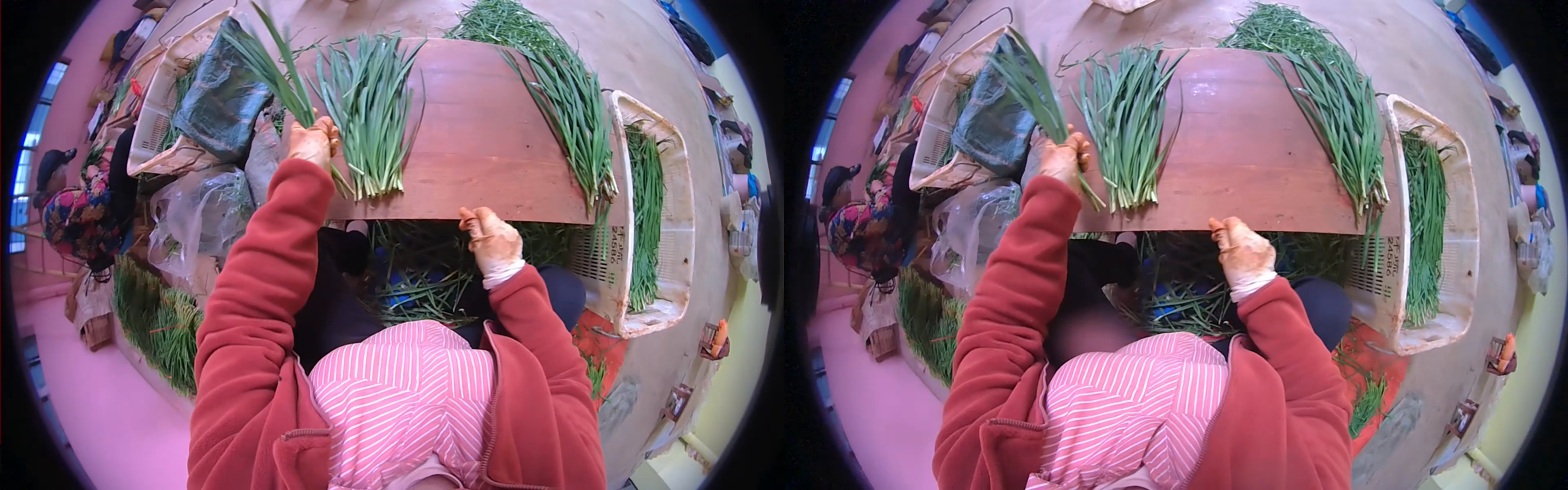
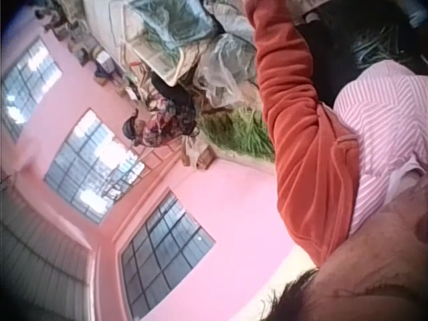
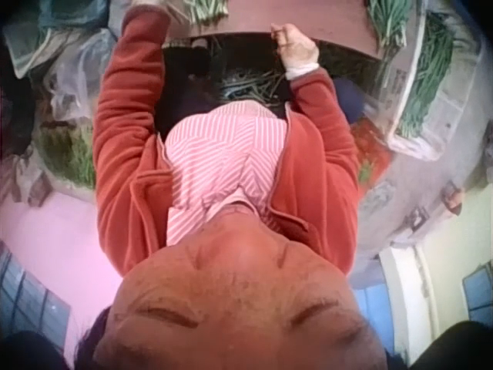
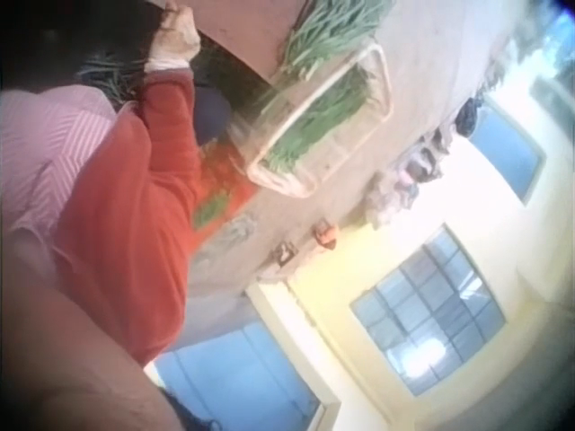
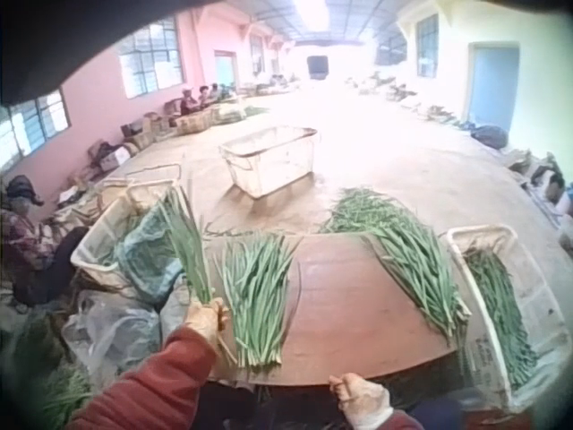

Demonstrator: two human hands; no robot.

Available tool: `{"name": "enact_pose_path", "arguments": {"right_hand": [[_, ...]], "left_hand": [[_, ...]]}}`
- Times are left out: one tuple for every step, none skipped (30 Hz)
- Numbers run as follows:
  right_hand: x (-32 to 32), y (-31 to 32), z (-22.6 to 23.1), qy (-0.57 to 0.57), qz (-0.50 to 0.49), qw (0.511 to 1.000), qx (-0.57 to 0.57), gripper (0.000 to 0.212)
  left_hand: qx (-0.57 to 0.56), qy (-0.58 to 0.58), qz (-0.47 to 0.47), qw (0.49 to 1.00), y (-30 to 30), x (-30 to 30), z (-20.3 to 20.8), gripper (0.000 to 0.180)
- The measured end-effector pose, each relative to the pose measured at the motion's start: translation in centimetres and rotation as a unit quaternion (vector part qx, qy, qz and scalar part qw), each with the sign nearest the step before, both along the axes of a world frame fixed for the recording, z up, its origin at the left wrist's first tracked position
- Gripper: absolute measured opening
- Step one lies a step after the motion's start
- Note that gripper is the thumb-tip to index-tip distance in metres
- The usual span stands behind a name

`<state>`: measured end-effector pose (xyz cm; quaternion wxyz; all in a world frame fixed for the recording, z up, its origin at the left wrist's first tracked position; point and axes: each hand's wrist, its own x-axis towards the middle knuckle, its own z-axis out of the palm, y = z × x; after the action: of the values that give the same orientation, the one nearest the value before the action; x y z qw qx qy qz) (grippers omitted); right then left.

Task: Sorting and bundling green leafy vegetables on a wooden board.

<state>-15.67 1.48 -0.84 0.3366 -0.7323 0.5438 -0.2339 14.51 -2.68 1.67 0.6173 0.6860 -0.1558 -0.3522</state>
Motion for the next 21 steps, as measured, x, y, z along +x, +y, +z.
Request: {"name": "enact_pose_path", "arguments": {"right_hand": [[-0.1,-0.6,0.1,0.038,0.006,0.999,0.001,0.023],[-0.1,-1.0,0.2,0.076,0.010,0.997,0.001,0.024],[0.2,-1.3,0.5,0.081,0.005,0.997,0.010,0.027],[0.1,-1.6,0.1,0.083,0.004,0.996,0.011,0.027],[0.2,-1.8,-0.3,0.093,0.010,0.995,-0.040,0.029],[0.5,-2.0,-0.5,0.102,0.016,0.990,-0.092,0.031],[0.3,-2.4,-0.4,0.121,0.013,0.991,-0.059,0.028],[0.3,-2.6,-0.1,0.123,0.015,0.991,-0.056,0.028],[0.7,-2.8,0.4,0.109,0.025,0.993,-0.048,0.027],[1.0,-3.1,0.8,0.097,0.033,0.994,-0.040,0.026],[1.3,-3.5,1.2,0.108,0.043,0.993,0.010,0.030],[1.6,-3.8,1.2,0.109,0.049,0.993,0.010,0.030],[2.0,-4.2,1.1,0.091,0.044,0.995,0.011,0.030],[2.4,-4.5,1.1,0.075,0.039,0.996,0.012,0.030],[3.0,-4.8,1.2,0.067,0.041,0.996,0.033,0.038],[3.6,-4.9,1.1,0.068,0.048,0.996,0.033,0.038],[4.5,-4.8,0.9,0.073,0.063,0.992,-0.078,0.046],[5.4,-4.6,0.8,0.075,0.077,0.976,-0.188,0.056],[6.9,-4.1,2.0,0.071,0.116,0.970,-0.202,0.066],[8.5,-3.4,3.3,0.066,0.154,0.962,-0.216,0.076],[10.1,-2.6,2.9,0.031,0.169,0.949,-0.263,0.087]], "left_hand": [[0.029,-0.015,-0.017,0.999,-0.4,1.1,-2.3,0.026],[0.058,-0.029,-0.036,0.997,-0.7,2.0,-4.6,0.029],[0.121,-0.114,-0.031,0.986,-0.9,2.0,-6.2,0.032],[0.183,-0.195,-0.028,0.963,-1.3,1.6,-7.8,0.036],[0.186,-0.187,-0.097,0.960,-1.1,2.4,-8.9,0.043],[0.274,-0.283,-0.080,0.916,-1.5,2.8,-10.0,0.052],[0.299,-0.267,-0.106,0.910,-1.5,1.3,-8.2,0.055],[0.324,-0.253,-0.125,0.903,-1.1,0.3,-5.6,0.058],[0.326,-0.252,-0.118,0.904,-0.8,1.2,-5.6,0.058],[0.296,-0.224,-0.176,0.912,-0.7,2.1,-5.2,0.060],[0.264,-0.195,-0.234,0.915,-0.6,2.6,-5.0,0.061],[0.265,-0.192,-0.228,0.917,-0.4,3.0,-4.8,0.061],[0.270,-0.217,-0.260,0.901,-0.2,2.5,-2.7,0.061],[0.274,-0.241,-0.292,0.884,0.0,2.4,-1.6,0.060],[0.245,-0.216,-0.327,0.887,-0.3,3.7,-2.9,0.064],[0.247,-0.213,-0.321,0.889,-0.1,3.8,-2.5,0.064],[0.263,-0.265,-0.320,0.871,-0.2,3.8,-2.0,0.065],[0.279,-0.316,-0.318,0.849,-0.3,3.6,-1.8,0.065],[0.293,-0.401,-0.286,0.820,0.0,3.8,-2.6,0.067],[0.273,-0.442,-0.263,0.813,0.5,3.7,-2.7,0.065],[0.272,-0.410,-0.266,0.829,0.6,4.1,-3.2,0.064]]}}
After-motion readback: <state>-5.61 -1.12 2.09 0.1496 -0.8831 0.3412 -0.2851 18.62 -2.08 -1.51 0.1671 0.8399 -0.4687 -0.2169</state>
